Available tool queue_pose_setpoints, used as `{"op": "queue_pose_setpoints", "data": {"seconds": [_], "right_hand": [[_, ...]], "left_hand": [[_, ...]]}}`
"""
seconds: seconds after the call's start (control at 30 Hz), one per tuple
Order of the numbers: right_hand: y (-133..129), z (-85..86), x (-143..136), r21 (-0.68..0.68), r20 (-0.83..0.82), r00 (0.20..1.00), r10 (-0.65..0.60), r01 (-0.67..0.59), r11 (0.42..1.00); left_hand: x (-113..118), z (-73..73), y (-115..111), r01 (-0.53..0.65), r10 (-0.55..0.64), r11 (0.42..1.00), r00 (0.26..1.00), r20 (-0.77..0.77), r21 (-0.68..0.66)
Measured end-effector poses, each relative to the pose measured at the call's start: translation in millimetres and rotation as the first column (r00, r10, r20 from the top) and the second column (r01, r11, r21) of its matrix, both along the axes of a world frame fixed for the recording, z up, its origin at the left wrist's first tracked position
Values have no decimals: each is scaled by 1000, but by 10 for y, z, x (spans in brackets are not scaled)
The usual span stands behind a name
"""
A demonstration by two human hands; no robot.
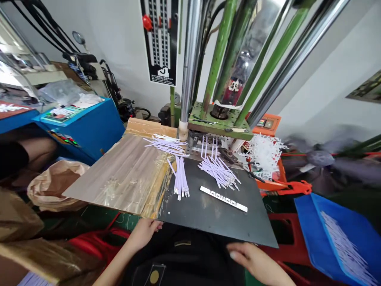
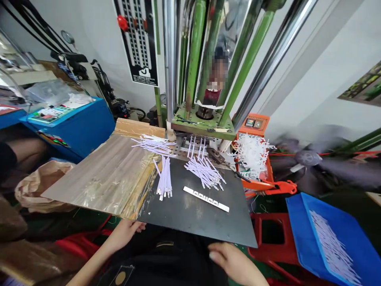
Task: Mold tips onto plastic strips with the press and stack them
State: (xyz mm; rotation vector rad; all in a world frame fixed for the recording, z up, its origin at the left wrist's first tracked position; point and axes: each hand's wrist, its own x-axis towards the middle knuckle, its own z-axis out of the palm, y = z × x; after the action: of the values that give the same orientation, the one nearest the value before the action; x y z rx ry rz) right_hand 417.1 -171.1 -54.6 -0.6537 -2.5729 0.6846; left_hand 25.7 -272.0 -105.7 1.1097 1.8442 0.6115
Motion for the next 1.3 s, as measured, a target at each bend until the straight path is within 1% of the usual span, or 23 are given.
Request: {"op": "queue_pose_setpoints", "data": {"seconds": [0.03, 0.07, 0.1, 0.13, 0.17, 0.23, 0.27, 0.3, 0.33, 0.37, 0.4, 0.47, 0.53, 0.6, 0.67, 0.8, 0.9, 1.07, 1.13, 1.2, 1.23, 1.27, 1.3], "right_hand": [[-32, -185, 68, 2, -60, 986, -158, 158, 987], [-57, -293, 112, -41, -76, 966, -247, 244, 969], [-77, -310, 138, -114, -52, 965, -257, 250, 962], [-85, -235, 148, -190, -15, 978, -207, 200, 961], [-73, -81, 141, -279, 25, 995, -98, 101, 955], [62, 360, 62, -431, 68, 983, 171, -125, 894], [203, 583, -19, -437, 66, 976, 208, -160, 885], [396, 773, -132, -384, 92, 978, 185, -136, 913], [636, 912, -277, -264, 98, 992, 84, -56, 963], [913, 996, -449, -118, 96, 995, -4, 15, 993], [1210, 1031, -643, 23, 109, 989, -102, 100, 995], [1796, 1003, -1053, 239, 197, 916, -350, 301, 923], [2261, 930, -1421, 346, 311, 792, -526, 421, 838], [2542, 874, -1684, 377, 376, 716, -588, 462, 803], [2660, 844, -1829, 373, 402, 695, -597, 471, 799], [2692, 821, -1897, 361, 445, 648, -618, 501, 786], [2737, 817, -1906, 339, 472, 623, -624, 525, 781], [2768, 897, -1843, 283, 481, 655, -583, 513, 810], [2562, 976, -1714, 280, 457, 682, -571, 500, 820], [2142, 1049, -1466, 227, 379, 770, -513, 460, 858], [1865, 1068, -1290, 135, 299, 861, -410, 387, 912], [1560, 1064, -1084, -3, 192, 950, -246, 251, 968], [1246, 1029, -858, -175, 143, 990, -16, 41, 984]], "left_hand": [[-17, -4, 23, 3, -3, 1000, 1000, 4, -16], [-31, 7, 38, 13, -12, 999, 1000, 7, -32], [-42, 30, 46, 26, -26, 998, 1000, 13, -50], [-51, 59, 50, 43, -41, 997, 999, 25, -68], [-58, 92, 53, 62, -58, 995, 997, 42, -82], [-70, 152, 59, 93, -86, 991, 993, 78, -91], [-74, 173, 66, 102, -95, 991, 991, 91, -83], [-78, 187, 75, 107, -100, 992, 990, 97, -68], [-81, 194, 84, 106, -101, 993, 990, 96, -49], [-84, 194, 93, 103, -99, 994, 991, 90, -33], [-85, 189, 101, 101, -98, 995, 991, 86, -23], [-87, 167, 105, 97, -95, 995, 992, 86, -16], [-91, 129, 95, 94, -93, 995, 991, 96, -10], [-98, 72, 75, 95, -96, 995, 990, 105, 18], [-109, -1, 53, 76, -82, 995, 991, 109, 62], [-136, -151, 26, 4, -13, 985, 999, 48, 175], [-157, -213, 27, -20, 20, 980, 1000, 0, 198], [-161, -128, 53, 9, -19, 987, 998, 67, 160], [-142, -51, 49, 60, -75, 990, 991, 113, 126], [-121, 5, 30, 91, -107, 990, 981, 159, 105], [-114, 17, 19, 95, -110, 991, 979, 173, 93], [-111, 18, 10, 94, -107, 992, 979, 175, 81], [-113, 9, 4, 88, -99, 993, 982, 160, 75]]}}
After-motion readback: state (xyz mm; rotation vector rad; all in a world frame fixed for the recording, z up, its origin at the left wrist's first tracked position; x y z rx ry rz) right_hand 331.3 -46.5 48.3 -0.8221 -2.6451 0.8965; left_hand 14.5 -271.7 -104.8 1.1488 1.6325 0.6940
